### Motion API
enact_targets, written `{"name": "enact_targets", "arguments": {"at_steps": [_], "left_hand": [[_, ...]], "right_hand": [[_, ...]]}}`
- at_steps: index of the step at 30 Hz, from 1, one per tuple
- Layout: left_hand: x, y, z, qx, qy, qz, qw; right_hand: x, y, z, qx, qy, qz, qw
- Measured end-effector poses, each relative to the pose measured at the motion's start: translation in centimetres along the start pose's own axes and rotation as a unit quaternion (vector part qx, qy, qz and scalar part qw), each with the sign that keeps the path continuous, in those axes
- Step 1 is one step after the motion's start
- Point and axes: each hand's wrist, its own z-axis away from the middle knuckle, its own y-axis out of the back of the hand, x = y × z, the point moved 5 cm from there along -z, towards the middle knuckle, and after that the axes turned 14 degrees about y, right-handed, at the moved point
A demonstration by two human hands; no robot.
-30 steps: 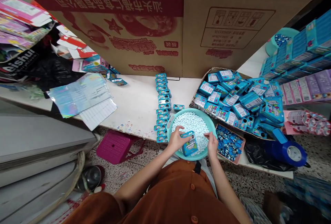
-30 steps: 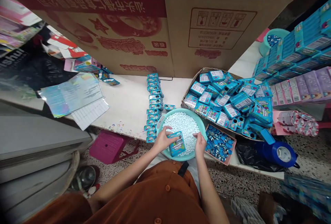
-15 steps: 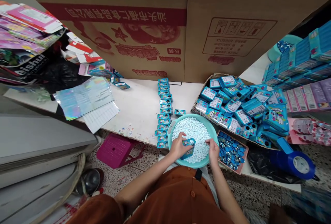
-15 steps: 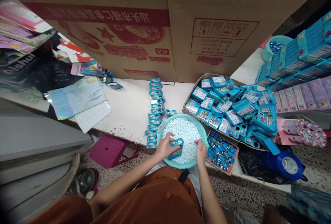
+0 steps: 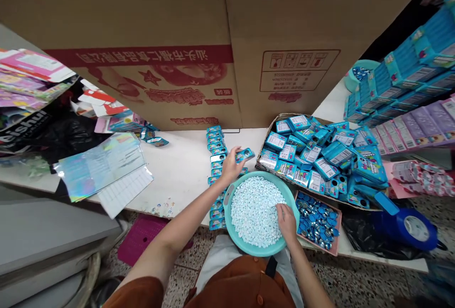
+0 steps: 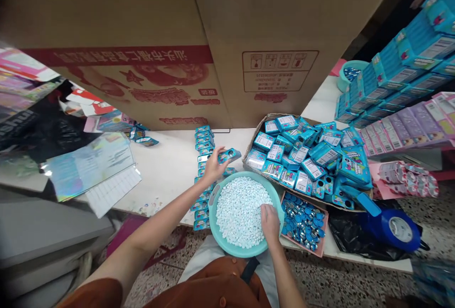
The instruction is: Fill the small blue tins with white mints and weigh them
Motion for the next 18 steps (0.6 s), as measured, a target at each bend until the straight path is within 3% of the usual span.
{"name": "enact_targets", "arguments": {"at_steps": [3, 6, 10, 14, 18], "left_hand": [[-1.8, -1.9, -3.9, -0.005, 0.012, -0.058, 0.998], [-3.9, -4.2, -5.3, -0.079, -0.013, -0.102, 0.992], [-7.9, -6.8, -7.6, -0.126, -0.035, -0.126, 0.983], [-8.9, -7.3, -8.9, -0.169, -0.08, -0.124, 0.974], [-7.6, -5.8, -7.7, -0.188, -0.089, -0.128, 0.97]], "right_hand": [[-0.9, 1.6, 0.7, 0.065, 0.027, 0.003, 0.998], [-2.1, 4.6, 0.1, 0.161, 0.074, 0.033, 0.984], [-3.3, 9.3, -5.0, 0.222, 0.121, 0.118, 0.96], [-3.0, 12.8, -11.6, 0.172, 0.025, 0.229, 0.958], [-1.6, 11.8, -15.3, -0.014, -0.123, 0.274, 0.954]]}}
